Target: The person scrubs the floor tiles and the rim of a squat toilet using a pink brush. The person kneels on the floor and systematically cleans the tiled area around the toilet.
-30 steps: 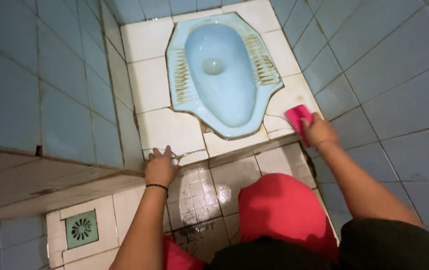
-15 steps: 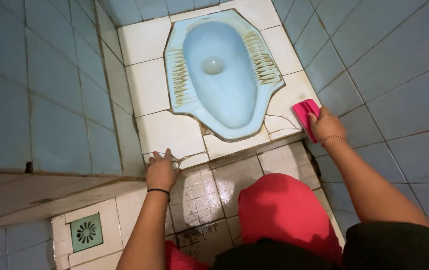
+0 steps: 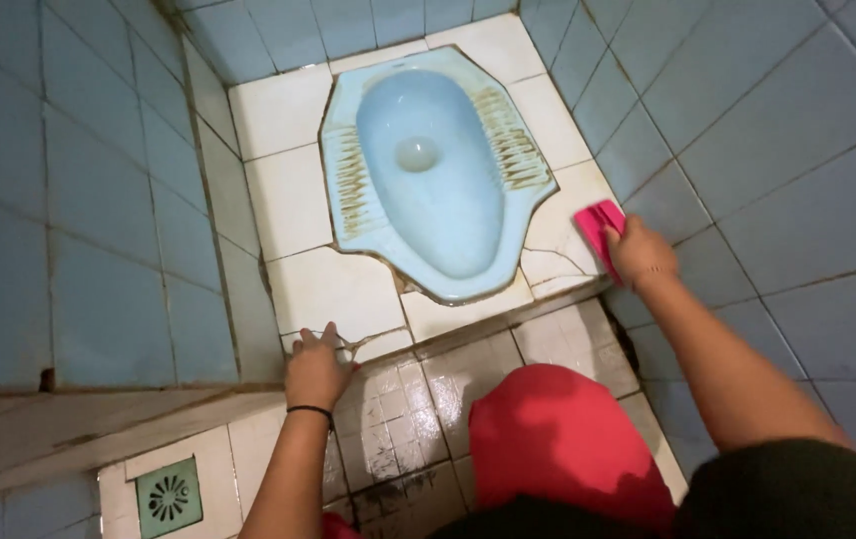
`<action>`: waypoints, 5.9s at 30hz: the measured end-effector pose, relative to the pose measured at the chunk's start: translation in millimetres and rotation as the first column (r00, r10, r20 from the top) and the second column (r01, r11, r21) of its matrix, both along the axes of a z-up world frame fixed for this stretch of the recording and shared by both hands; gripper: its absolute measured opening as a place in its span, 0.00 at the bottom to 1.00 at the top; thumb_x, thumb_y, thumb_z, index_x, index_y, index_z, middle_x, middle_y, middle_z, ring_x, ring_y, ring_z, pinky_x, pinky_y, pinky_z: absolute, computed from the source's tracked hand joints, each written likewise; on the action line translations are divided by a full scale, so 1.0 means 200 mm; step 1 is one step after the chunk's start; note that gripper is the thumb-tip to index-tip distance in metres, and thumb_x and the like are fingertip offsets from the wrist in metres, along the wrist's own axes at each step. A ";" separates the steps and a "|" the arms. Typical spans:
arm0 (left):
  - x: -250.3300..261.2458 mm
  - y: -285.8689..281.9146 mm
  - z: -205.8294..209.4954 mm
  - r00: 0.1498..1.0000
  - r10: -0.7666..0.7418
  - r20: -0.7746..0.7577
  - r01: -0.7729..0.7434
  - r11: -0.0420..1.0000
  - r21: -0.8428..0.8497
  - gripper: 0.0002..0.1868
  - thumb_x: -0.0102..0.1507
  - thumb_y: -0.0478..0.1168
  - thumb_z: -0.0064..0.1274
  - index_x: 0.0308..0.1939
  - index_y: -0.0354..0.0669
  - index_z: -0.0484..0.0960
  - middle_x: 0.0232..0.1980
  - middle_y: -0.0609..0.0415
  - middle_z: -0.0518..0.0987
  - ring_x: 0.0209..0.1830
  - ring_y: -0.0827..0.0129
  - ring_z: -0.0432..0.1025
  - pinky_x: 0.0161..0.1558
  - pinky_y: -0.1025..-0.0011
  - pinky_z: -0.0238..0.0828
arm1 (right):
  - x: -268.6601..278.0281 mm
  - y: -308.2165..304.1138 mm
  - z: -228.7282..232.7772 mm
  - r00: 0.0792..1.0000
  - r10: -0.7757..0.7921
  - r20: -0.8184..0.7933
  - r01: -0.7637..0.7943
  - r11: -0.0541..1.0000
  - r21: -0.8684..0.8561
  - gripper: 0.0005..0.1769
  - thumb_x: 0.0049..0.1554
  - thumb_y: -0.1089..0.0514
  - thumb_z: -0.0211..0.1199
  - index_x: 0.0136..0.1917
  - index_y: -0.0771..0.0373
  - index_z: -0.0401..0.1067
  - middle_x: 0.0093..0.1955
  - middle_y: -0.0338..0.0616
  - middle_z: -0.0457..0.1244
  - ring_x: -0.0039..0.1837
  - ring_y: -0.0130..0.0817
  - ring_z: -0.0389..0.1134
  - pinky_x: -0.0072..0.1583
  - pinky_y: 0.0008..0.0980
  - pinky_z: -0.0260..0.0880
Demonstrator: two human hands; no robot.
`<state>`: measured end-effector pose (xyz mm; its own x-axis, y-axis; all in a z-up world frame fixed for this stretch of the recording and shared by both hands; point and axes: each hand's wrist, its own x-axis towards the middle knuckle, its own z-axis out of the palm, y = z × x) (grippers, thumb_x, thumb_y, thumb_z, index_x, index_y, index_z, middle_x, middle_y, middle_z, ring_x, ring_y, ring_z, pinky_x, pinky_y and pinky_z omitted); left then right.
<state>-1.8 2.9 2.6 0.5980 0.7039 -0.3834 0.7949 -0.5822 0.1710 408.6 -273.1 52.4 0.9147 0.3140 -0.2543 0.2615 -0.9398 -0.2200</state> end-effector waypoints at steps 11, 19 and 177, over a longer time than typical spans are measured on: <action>-0.01 0.01 -0.08 0.999 0.034 0.014 -0.034 0.999 0.018 0.40 0.57 0.53 0.63 0.73 0.51 0.72 0.63 0.42 0.72 0.63 0.47 0.71 0.58 0.53 0.75 | 0.50 0.27 -0.29 0.990 -0.090 0.106 0.089 0.996 0.012 0.28 0.69 0.37 0.46 0.66 0.62 0.67 0.57 0.64 0.69 0.61 0.60 0.70 0.57 0.60 0.70; -0.02 0.03 -0.05 1.000 0.004 0.027 -0.004 1.000 0.008 0.42 0.56 0.55 0.66 0.73 0.53 0.71 0.66 0.42 0.72 0.67 0.48 0.69 0.61 0.52 0.72 | 0.17 -0.02 -0.08 0.999 -0.031 0.009 0.032 0.999 -0.044 0.30 0.71 0.39 0.44 0.70 0.67 0.66 0.59 0.70 0.68 0.63 0.65 0.69 0.59 0.62 0.69; -0.01 -0.01 -0.01 1.000 0.026 0.016 -0.026 1.000 -0.002 0.41 0.59 0.55 0.63 0.74 0.54 0.69 0.69 0.43 0.69 0.68 0.48 0.68 0.59 0.46 0.73 | -0.14 -0.11 -0.19 0.993 0.114 -0.001 -0.113 0.990 0.088 0.31 0.67 0.39 0.44 0.64 0.67 0.70 0.57 0.72 0.69 0.63 0.67 0.69 0.65 0.60 0.67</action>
<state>-4.8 1.4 1.2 0.5856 0.7184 -0.3754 0.8068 -0.5612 0.1846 379.8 -295.8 14.5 0.8703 0.4373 -0.2266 0.3640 -0.8810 -0.3021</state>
